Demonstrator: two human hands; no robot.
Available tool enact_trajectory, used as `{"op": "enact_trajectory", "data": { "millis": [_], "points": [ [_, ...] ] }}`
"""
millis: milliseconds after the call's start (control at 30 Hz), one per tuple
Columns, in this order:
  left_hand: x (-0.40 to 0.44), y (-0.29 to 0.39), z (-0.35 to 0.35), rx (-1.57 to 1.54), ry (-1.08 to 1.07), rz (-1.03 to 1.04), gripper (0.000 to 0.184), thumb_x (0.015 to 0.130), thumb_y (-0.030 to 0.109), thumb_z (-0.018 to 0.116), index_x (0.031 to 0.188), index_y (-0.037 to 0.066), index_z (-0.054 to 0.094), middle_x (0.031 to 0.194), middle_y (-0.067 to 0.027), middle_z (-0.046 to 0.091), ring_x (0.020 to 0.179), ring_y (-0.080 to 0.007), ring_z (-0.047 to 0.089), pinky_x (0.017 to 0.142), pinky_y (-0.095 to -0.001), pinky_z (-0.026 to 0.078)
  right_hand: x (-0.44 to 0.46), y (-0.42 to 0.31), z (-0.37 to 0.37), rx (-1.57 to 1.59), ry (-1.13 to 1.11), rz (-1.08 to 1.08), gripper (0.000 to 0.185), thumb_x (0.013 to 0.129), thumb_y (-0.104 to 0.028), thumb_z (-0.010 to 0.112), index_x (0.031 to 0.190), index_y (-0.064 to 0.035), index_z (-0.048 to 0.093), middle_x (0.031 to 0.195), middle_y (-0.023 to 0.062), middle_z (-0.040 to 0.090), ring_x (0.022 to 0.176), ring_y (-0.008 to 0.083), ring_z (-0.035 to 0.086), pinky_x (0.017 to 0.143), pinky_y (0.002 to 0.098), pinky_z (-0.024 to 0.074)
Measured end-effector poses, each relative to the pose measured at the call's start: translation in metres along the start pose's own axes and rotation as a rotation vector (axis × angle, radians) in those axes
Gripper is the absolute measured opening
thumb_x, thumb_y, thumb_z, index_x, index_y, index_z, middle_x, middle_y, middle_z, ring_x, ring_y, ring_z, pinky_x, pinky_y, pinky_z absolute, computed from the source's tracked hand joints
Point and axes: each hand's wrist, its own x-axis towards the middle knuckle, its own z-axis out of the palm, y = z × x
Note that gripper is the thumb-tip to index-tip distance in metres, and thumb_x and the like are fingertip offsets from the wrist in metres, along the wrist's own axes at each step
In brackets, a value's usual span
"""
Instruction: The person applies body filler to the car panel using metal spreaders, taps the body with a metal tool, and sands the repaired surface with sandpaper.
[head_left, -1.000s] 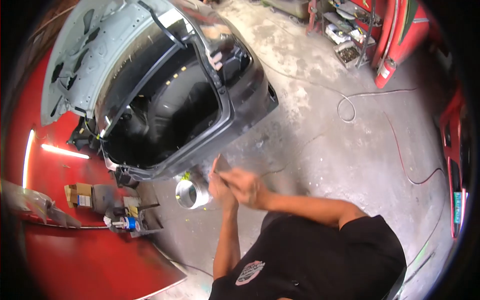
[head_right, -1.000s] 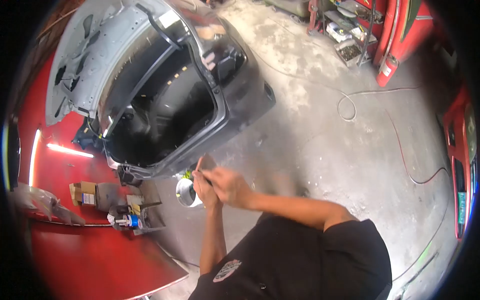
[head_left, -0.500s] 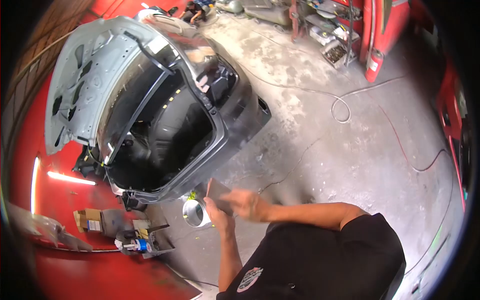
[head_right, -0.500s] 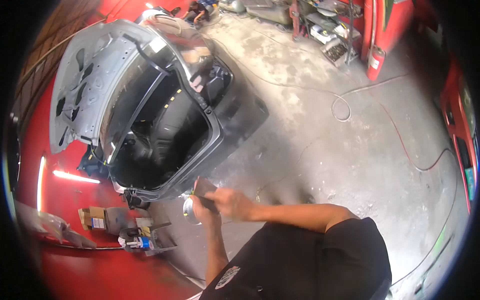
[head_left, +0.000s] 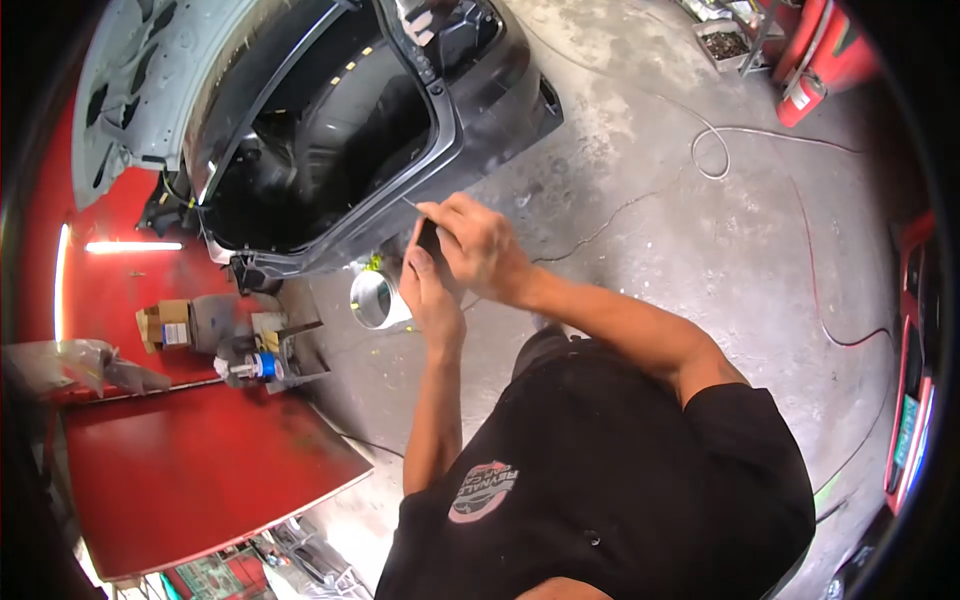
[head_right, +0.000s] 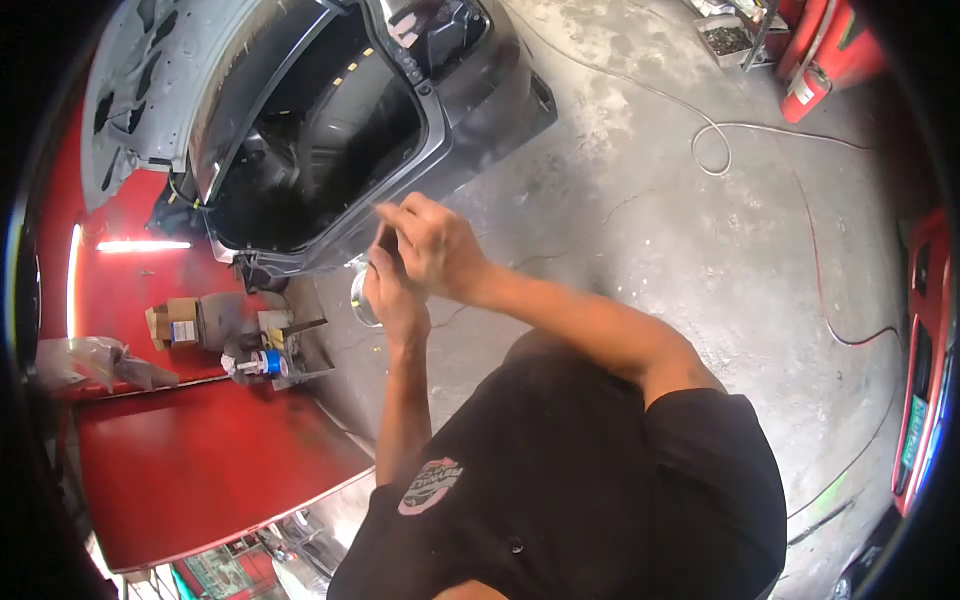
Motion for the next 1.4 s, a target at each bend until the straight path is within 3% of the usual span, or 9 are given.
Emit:
{"op": "enact_trajectory", "data": {
  "millis": [367, 467, 500, 600, 733, 900, 1000, 1200, 1400],
  "points": [
    [-0.010, -0.029, -0.040, 0.051, 0.096, -0.176, 0.057, 0.111, 0.040, 0.043, 0.143, -0.006, 0.052, 0.136, -0.0141, 0.060, 0.126, -0.0219, 0.055, 0.104, -0.0357, 0.045, -0.016, 0.019, 0.032, 0.148, -0.002, 0.123, 0.034, 0.088, -0.006, 0.061, 0.122, -0.0036, 0.067, 0.097, 0.0165, 0.066, 0.084, 0.0370, 0.067, 0.072, 0.0414, 0.0549],
    [-0.016, -0.033, -0.049, 0.321, -0.017, -0.190, 0.059, 0.110, 0.042, 0.044, 0.143, -0.007, 0.051, 0.140, -0.0152, 0.058, 0.129, -0.0229, 0.053, 0.106, -0.0368, 0.044, -0.018, 0.037, 0.034, 0.076, 0.024, 0.120, 0.033, 0.089, -0.006, 0.058, 0.121, -0.0040, 0.067, 0.093, 0.0155, 0.064, 0.081, 0.0364, 0.066, 0.069, 0.0449, 0.0537],
    [-0.029, -0.043, -0.054, 0.394, -0.073, -0.146, 0.056, 0.111, 0.039, 0.041, 0.143, -0.004, 0.052, 0.134, -0.0120, 0.061, 0.117, -0.0200, 0.060, 0.098, -0.0351, 0.049, -0.013, 0.043, 0.029, 0.010, 0.067, 0.165, 0.032, 0.089, -0.008, 0.059, 0.121, -0.0056, 0.067, 0.091, 0.0150, 0.064, 0.079, 0.0365, 0.065, 0.068, 0.0450, 0.0532],
    [-0.044, -0.042, -0.045, 0.425, -0.103, 0.016, 0.058, 0.111, 0.039, 0.040, 0.145, -0.007, 0.049, 0.144, -0.0172, 0.056, 0.131, -0.0255, 0.054, 0.110, -0.0379, 0.042, -0.020, 0.053, 0.017, 0.037, 0.055, 0.199, 0.033, 0.089, -0.007, 0.058, 0.121, -0.0067, 0.068, 0.089, 0.0147, 0.063, 0.078, 0.0364, 0.065, 0.068, 0.0453, 0.0529],
    [-0.025, -0.012, -0.042, 0.050, 0.003, -0.112, 0.062, 0.111, 0.043, 0.037, 0.148, -0.005, 0.046, 0.142, -0.0163, 0.056, 0.129, -0.0243, 0.053, 0.108, -0.0391, 0.044, -0.065, 0.011, 0.028, 0.106, -0.058, 0.139, 0.035, 0.087, -0.007, 0.060, 0.121, -0.0061, 0.067, 0.087, 0.0150, 0.061, 0.078, 0.0361, 0.064, 0.067, 0.0456, 0.0527],
    [-0.033, -0.019, -0.025, 0.117, 0.081, -0.132, 0.068, 0.111, 0.051, 0.029, 0.144, -0.005, 0.048, 0.129, -0.0121, 0.060, 0.115, -0.0203, 0.061, 0.097, -0.0344, 0.049, -0.027, 0.010, 0.029, 0.101, 0.002, 0.193, 0.031, 0.087, -0.013, 0.062, 0.116, -0.0032, 0.069, 0.088, 0.0142, 0.063, 0.080, 0.0360, 0.066, 0.069, 0.0455, 0.0551],
    [-0.029, -0.009, -0.014, 0.164, 0.094, -0.119, 0.066, 0.109, 0.051, 0.039, 0.143, -0.005, 0.048, 0.131, -0.0146, 0.060, 0.114, -0.0238, 0.062, 0.099, -0.0374, 0.049, -0.032, 0.004, 0.025, 0.092, 0.039, 0.172, 0.030, 0.088, -0.012, 0.060, 0.115, -0.0034, 0.069, 0.090, 0.0144, 0.063, 0.082, 0.0349, 0.067, 0.072, 0.0436, 0.0559],
    [-0.019, -0.028, -0.009, 0.391, -0.040, -0.213, 0.057, 0.111, 0.040, 0.042, 0.140, -0.007, 0.054, 0.134, -0.0168, 0.060, 0.120, -0.0235, 0.059, 0.104, -0.0365, 0.046, -0.070, 0.013, 0.010, 0.111, 0.104, 0.321, 0.030, 0.091, -0.016, 0.059, 0.117, -0.0046, 0.069, 0.086, 0.0153, 0.060, 0.080, 0.0347, 0.066, 0.070, 0.0449, 0.0546],
    [-0.029, -0.081, 0.005, 0.555, -0.502, -0.303, 0.055, 0.111, 0.035, 0.042, 0.143, -0.009, 0.050, 0.145, -0.0175, 0.055, 0.131, -0.0248, 0.053, 0.111, -0.0352, 0.039, -0.103, 0.099, -0.023, 0.066, 0.335, 0.591, 0.035, 0.088, -0.013, 0.057, 0.117, 0.0025, 0.069, 0.095, 0.0216, 0.065, 0.085, 0.0410, 0.065, 0.074, 0.0483, 0.0535]
  ]
}}
